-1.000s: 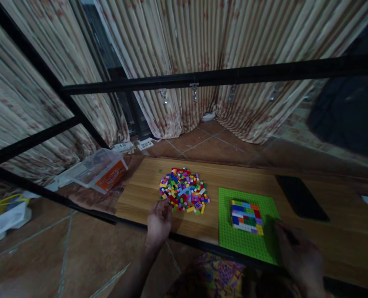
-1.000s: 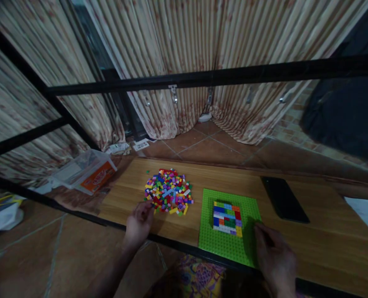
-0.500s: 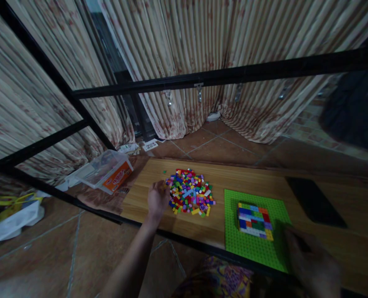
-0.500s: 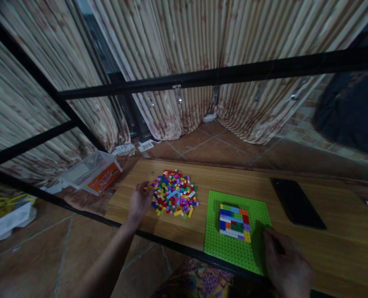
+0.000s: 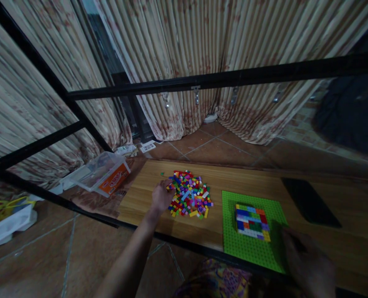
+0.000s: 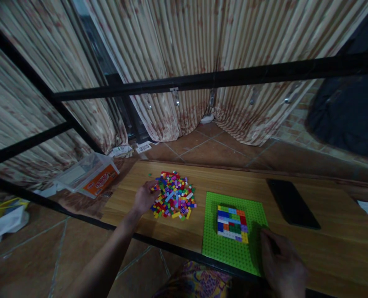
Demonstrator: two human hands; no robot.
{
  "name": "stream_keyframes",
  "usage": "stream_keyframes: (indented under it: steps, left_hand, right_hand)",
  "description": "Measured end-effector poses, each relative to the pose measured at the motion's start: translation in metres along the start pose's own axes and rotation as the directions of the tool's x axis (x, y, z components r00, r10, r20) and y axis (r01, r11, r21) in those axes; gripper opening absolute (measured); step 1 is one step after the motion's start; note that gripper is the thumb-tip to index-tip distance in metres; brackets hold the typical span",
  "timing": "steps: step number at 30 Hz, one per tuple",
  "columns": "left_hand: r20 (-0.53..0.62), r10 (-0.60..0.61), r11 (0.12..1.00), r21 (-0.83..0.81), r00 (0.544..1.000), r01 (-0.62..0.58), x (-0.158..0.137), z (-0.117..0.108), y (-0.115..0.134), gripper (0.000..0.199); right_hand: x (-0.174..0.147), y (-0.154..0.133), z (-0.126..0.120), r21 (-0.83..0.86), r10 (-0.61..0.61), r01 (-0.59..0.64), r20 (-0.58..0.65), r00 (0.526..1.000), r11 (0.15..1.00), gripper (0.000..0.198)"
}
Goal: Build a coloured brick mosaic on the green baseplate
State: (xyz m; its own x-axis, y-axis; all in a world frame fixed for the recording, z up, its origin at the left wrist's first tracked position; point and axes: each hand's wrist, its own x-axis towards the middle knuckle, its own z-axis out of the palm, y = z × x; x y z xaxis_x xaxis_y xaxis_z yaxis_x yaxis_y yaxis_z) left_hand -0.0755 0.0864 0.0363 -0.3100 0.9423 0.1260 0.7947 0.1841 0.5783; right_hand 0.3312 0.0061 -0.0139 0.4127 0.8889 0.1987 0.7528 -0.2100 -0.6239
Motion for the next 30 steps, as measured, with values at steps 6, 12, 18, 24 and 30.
stream_keyframes:
  steps: [6, 12, 18, 24, 30]
  left_hand:
    - [0.014, 0.062, 0.992, -0.106, 0.998, -0.06, 0.001, 0.004, 0.006, 0.029]
    - [0.015, 0.039, 0.987, -0.159, 0.999, -0.036, -0.001, 0.005, 0.008, 0.023]
    - [0.015, 0.028, 0.976, -0.216, 1.0, -0.024, -0.002, 0.006, 0.013, 0.016]
    - [-0.001, 0.018, 0.964, -0.267, 1.0, -0.018, -0.001, 0.01, 0.019, 0.017]
    - [-0.016, -0.027, 0.954, -0.298, 0.999, 0.021, 0.003, 0.01, 0.017, 0.023]
  right_hand:
    - [0.0, 0.003, 0.0, 0.003, -0.031, 0.031, 0.023, 0.999, 1.0, 0.051]
    - [0.001, 0.002, 0.001, 0.01, -0.009, 0.009, 0.012, 1.0, 1.0, 0.05]
    - [0.0, 0.001, 0.001, 0.034, -0.038, 0.038, 0.005, 0.999, 0.999, 0.05]
    - [-0.001, -0.002, 0.0, 0.024, -0.055, 0.056, -0.023, 0.998, 0.998, 0.05]
    - [-0.001, 0.003, 0.003, 0.021, -0.067, 0.068, -0.026, 0.997, 0.997, 0.052]
